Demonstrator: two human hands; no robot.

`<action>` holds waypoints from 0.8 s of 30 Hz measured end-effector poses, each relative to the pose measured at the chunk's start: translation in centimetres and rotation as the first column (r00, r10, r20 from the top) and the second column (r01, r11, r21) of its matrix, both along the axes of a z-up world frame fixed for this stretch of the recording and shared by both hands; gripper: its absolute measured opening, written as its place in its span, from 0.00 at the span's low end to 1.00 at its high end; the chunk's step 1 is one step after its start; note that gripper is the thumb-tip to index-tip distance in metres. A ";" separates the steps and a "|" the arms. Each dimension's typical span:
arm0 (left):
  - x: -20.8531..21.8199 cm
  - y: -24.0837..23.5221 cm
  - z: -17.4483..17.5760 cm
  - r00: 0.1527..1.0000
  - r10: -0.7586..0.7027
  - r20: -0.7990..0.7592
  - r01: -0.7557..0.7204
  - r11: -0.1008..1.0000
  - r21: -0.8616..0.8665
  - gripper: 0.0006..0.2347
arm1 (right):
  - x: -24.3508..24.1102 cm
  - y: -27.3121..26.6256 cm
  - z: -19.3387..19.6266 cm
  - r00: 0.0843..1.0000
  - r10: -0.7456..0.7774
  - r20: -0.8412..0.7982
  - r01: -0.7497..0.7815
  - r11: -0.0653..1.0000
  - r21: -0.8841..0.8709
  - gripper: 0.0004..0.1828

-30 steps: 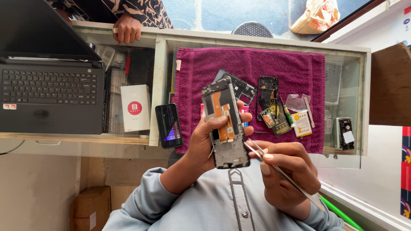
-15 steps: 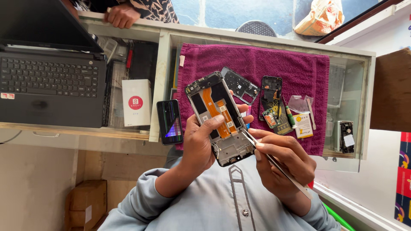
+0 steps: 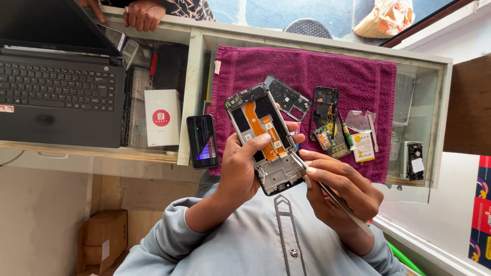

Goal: The person uses tweezers to carefully remove internal components from a disassembled smartphone, including the motherboard and ribbon cables. The person places the removed parts on a purple towel on the counter.

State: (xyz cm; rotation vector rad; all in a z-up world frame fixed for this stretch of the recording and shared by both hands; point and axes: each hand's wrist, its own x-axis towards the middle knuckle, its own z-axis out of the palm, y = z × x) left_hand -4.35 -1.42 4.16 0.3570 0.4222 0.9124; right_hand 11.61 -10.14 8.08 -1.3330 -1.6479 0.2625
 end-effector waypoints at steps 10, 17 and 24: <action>-0.4 -0.7 0.7 0.995 0.058 -0.086 -0.041 0.981 0.192 0.19 | 0.7 0.4 -1.4 0.996 0.073 0.043 -0.079 0.985 0.155 0.09; -0.2 -1.0 1.2 1.000 0.024 -0.017 -0.021 0.991 0.130 0.23 | 1.2 0.0 -3.0 0.995 0.081 0.057 -0.091 0.970 0.224 0.07; 0.1 -0.9 1.3 1.000 0.011 0.005 -0.012 0.998 0.054 0.23 | 2.0 -0.1 -4.1 0.994 0.092 0.062 -0.104 0.969 0.224 0.06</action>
